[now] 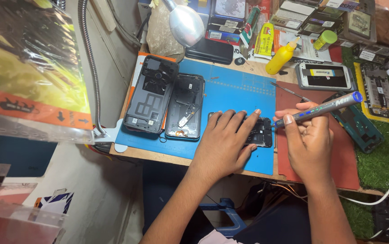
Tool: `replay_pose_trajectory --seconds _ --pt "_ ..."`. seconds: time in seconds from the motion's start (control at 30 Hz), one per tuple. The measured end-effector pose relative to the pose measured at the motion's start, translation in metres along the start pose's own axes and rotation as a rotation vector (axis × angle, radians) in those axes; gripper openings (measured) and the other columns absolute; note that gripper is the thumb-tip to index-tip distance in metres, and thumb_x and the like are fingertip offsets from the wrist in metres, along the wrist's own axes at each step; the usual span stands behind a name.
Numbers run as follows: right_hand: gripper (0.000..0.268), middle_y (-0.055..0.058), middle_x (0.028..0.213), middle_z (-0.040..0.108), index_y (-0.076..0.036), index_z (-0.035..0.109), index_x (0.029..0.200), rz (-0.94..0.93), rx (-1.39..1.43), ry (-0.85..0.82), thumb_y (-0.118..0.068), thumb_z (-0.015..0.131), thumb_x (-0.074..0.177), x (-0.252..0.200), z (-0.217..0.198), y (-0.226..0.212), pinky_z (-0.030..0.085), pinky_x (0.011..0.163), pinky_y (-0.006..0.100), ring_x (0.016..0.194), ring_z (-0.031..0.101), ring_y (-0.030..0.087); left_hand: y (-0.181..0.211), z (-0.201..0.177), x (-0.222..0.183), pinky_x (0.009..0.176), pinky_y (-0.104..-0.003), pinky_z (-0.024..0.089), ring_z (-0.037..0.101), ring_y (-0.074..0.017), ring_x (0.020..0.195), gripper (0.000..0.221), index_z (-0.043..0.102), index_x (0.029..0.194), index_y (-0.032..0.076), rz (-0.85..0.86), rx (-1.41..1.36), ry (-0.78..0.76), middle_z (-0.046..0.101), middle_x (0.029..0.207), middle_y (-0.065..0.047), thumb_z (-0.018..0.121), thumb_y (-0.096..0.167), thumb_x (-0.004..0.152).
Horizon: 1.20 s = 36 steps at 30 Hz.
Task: The person works on a disassembled smartphone placed on a blue mat. They use a precision screwdriver to unscrew components from the phone's internal frame. The workspace is cluttered with other phone parts and tools.
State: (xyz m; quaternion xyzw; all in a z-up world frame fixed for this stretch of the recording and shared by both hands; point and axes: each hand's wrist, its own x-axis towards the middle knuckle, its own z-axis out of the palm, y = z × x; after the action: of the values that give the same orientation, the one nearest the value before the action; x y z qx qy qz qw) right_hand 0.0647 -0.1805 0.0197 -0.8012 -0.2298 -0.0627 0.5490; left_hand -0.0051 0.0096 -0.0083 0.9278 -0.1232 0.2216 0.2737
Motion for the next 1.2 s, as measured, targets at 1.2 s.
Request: replay_pose_trajectory --seconds 1.2 --pt "0.04 0.025 0.121 0.064 -0.005 0.027 0.15 0.072 0.391 0.108 -0.003 0.048 0.116 -0.023 -0.017 0.021 0.066 0.101 0.05 0.112 0.072 0.036 -0.001 -0.005 0.003 0.11 -0.054 0.037 0.053 -0.0371 0.123 0.075 0.048 0.146 0.008 0.003 -0.108 -0.002 0.057 0.13 -0.018 0.08 0.028 0.082"
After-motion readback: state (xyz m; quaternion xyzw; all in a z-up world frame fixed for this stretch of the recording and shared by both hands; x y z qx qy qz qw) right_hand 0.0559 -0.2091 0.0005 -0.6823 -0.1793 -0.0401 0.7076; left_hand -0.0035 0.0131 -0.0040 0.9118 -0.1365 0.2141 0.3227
